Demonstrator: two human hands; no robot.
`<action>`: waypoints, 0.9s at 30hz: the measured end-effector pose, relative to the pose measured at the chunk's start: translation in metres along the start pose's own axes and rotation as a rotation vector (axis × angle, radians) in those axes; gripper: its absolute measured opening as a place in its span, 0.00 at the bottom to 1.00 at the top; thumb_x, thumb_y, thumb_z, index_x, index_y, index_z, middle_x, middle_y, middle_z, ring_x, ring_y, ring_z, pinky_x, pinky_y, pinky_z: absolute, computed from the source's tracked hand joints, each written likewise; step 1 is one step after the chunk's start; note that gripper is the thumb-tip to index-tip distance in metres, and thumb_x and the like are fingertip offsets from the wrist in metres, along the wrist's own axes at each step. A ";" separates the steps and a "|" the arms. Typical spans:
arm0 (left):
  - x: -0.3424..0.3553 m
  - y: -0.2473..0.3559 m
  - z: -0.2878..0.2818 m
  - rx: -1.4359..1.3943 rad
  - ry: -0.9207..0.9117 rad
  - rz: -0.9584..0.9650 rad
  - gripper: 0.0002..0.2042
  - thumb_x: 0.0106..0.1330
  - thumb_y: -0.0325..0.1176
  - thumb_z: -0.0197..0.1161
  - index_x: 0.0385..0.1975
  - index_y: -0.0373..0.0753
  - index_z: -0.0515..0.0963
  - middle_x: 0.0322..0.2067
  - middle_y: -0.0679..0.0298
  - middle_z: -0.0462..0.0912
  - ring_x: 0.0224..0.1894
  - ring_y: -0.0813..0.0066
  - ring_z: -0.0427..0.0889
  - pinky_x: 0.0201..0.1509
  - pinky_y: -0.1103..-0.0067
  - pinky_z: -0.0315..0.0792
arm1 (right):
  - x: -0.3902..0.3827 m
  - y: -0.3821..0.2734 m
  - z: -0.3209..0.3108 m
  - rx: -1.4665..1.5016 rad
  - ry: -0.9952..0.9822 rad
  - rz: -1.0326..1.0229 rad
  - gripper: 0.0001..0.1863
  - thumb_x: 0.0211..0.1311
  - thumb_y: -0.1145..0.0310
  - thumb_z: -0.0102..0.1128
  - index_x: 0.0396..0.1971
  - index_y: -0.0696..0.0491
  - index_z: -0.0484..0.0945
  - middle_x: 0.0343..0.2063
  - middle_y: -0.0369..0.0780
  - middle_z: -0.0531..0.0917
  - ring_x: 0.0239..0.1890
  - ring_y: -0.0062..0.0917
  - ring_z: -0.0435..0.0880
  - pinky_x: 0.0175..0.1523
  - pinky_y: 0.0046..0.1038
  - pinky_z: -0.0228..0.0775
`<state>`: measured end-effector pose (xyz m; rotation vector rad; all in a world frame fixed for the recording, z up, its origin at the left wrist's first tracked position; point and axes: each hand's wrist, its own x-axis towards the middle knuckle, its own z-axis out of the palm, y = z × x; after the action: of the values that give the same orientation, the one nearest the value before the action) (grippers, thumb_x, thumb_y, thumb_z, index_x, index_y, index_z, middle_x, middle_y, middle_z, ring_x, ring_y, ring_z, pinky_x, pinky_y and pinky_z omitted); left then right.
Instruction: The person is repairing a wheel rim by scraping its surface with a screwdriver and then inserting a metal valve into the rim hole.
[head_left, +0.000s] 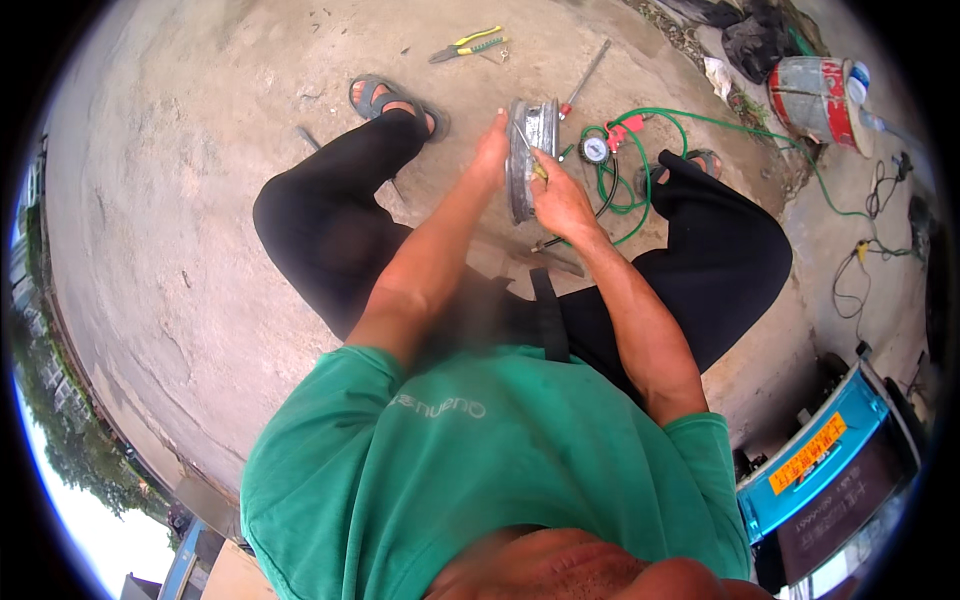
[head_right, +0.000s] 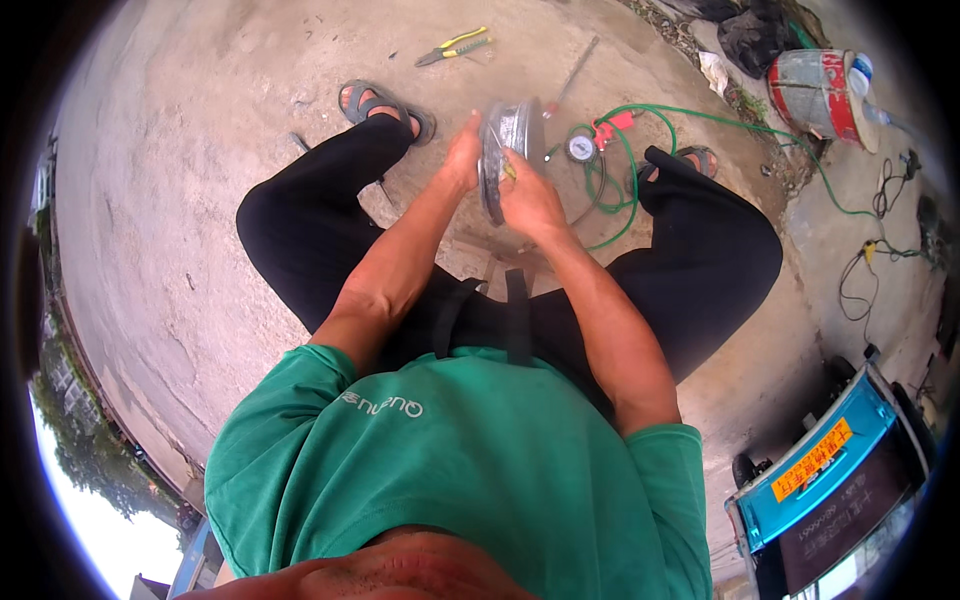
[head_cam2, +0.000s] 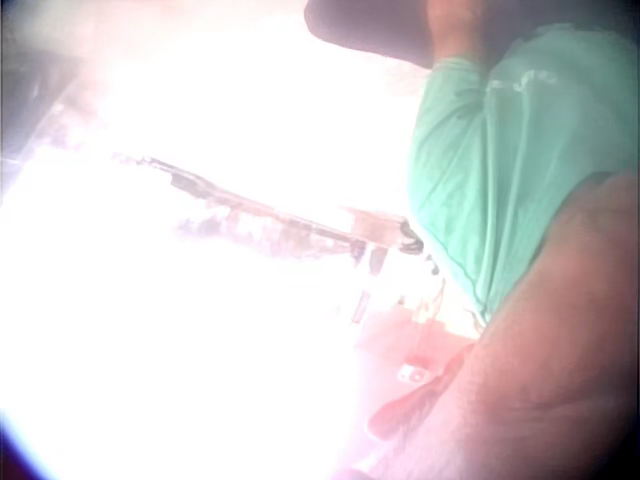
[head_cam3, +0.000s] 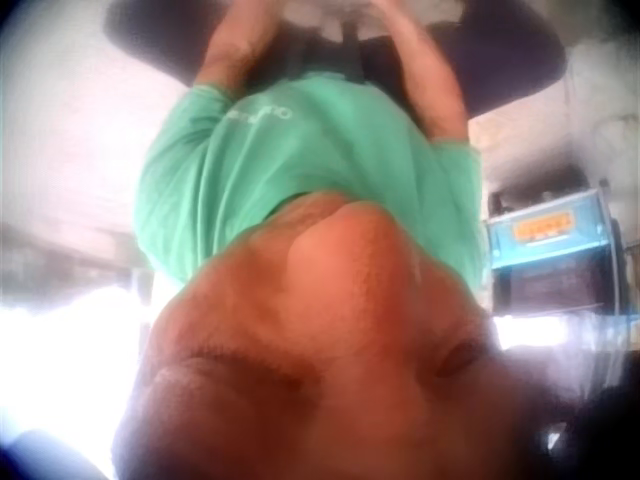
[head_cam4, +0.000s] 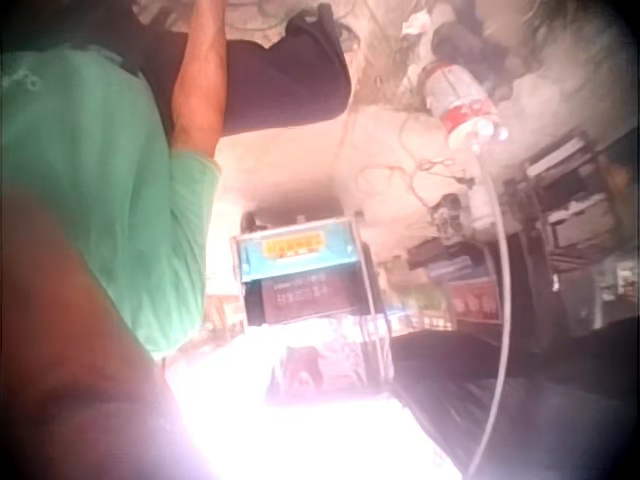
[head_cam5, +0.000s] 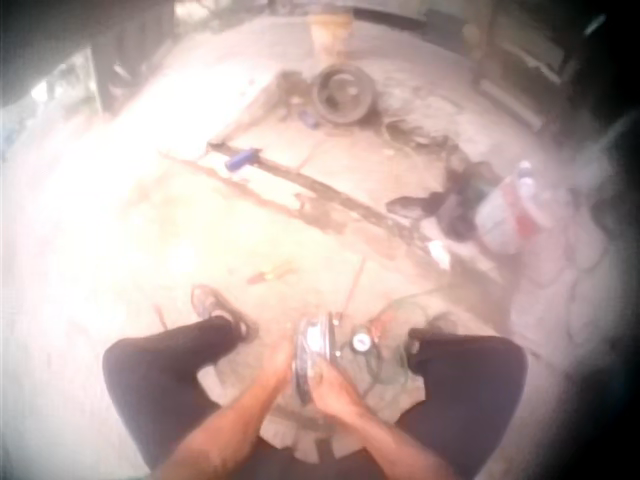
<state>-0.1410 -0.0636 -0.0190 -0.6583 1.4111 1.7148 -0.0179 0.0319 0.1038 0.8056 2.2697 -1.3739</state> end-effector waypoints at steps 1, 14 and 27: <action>0.003 0.001 -0.003 0.012 -0.021 -0.014 0.35 0.77 0.60 0.52 0.67 0.30 0.71 0.59 0.50 0.79 0.55 0.59 0.81 0.59 0.63 0.76 | -0.001 -0.001 0.001 -0.012 0.011 -0.003 0.29 0.72 0.63 0.52 0.72 0.48 0.68 0.55 0.58 0.81 0.60 0.53 0.80 0.65 0.43 0.70; -0.047 -0.039 -0.024 0.428 0.000 0.216 0.27 0.78 0.55 0.51 0.60 0.36 0.78 0.47 0.60 0.85 0.48 0.69 0.81 0.54 0.71 0.74 | 0.028 -0.001 -0.007 -0.075 0.132 -0.036 0.28 0.69 0.63 0.53 0.69 0.46 0.73 0.54 0.58 0.82 0.58 0.53 0.81 0.64 0.44 0.71; -0.024 -0.031 0.004 0.179 -0.111 0.247 0.25 0.80 0.50 0.52 0.58 0.33 0.79 0.51 0.57 0.84 0.52 0.69 0.80 0.59 0.69 0.71 | 0.016 0.012 -0.022 -0.140 0.110 -0.075 0.28 0.70 0.63 0.52 0.70 0.48 0.70 0.53 0.60 0.82 0.56 0.56 0.81 0.63 0.48 0.71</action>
<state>-0.1013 -0.0641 -0.0156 -0.2957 1.5959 1.7553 -0.0229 0.0600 0.0970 0.7744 2.4724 -1.2125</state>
